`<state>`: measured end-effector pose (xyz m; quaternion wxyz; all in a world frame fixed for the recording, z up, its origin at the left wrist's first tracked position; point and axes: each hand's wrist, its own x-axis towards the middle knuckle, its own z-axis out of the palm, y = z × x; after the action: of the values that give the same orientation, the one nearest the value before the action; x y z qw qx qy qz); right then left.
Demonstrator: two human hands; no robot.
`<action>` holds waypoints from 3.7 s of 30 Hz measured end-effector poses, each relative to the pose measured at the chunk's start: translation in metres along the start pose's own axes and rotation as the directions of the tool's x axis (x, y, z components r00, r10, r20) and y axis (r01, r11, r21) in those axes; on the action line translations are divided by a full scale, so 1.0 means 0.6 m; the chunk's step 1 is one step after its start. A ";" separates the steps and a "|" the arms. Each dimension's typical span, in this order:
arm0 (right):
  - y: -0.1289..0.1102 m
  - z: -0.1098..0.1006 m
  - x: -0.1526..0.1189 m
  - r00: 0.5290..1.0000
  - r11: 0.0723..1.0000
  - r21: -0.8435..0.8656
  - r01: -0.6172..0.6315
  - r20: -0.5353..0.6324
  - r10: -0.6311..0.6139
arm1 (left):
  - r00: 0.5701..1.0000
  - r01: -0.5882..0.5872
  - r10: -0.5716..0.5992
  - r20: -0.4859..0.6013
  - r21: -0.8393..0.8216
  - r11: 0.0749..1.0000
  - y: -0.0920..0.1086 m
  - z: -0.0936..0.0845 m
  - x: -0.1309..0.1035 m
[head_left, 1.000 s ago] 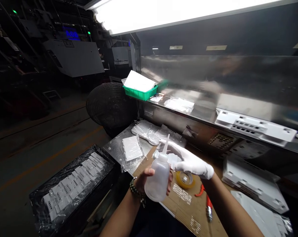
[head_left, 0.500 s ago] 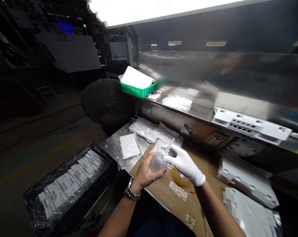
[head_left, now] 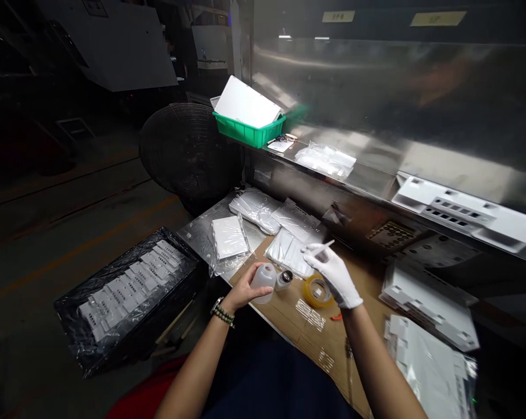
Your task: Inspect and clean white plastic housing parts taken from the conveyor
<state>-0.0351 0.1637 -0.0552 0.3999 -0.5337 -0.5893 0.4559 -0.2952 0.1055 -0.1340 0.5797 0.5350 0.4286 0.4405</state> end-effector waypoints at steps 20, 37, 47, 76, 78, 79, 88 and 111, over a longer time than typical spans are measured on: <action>0.221 0.075 -0.076 0.998 0.868 -0.493 0.068 0.018 -0.068 | 0.977 0.029 0.088 -0.194 0.533 0.845 -0.135 -0.014 -0.015; 0.170 0.080 -0.004 0.987 0.854 -0.517 -0.058 0.102 0.128 | 0.989 -0.084 0.150 0.002 0.835 0.543 -0.092 -0.004 0.074; 0.164 0.067 -0.019 0.994 0.875 -0.476 -0.094 0.009 0.111 | 0.983 -0.169 0.129 0.130 0.914 0.369 -0.075 0.006 0.101; 0.164 0.075 -0.014 0.997 0.849 -0.524 -0.066 0.005 0.081 | 0.949 -0.291 0.158 0.272 0.950 0.112 -0.058 0.016 0.124; 0.162 0.075 -0.015 0.997 0.846 -0.529 -0.063 0.006 0.078 | 0.945 -0.302 0.168 0.282 0.948 0.103 -0.056 0.017 0.125; 0.162 0.075 -0.015 0.997 0.845 -0.532 -0.061 0.007 0.077 | 0.942 -0.307 0.171 0.287 0.947 0.100 -0.055 0.017 0.125; 0.162 0.076 -0.017 0.998 0.834 -0.550 -0.043 0.015 0.062 | 0.930 -0.336 0.179 0.321 0.940 0.060 -0.044 0.024 0.127; 0.163 0.075 -0.023 0.999 0.830 -0.557 -0.008 0.034 0.033 | 0.847 -0.496 0.124 0.517 0.853 -0.163 -0.024 0.058 0.149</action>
<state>-0.0511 0.1467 -0.1612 0.2097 -0.6235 -0.6991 0.2802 -0.2388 0.1831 -0.1488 -0.0713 0.9195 0.3843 0.0424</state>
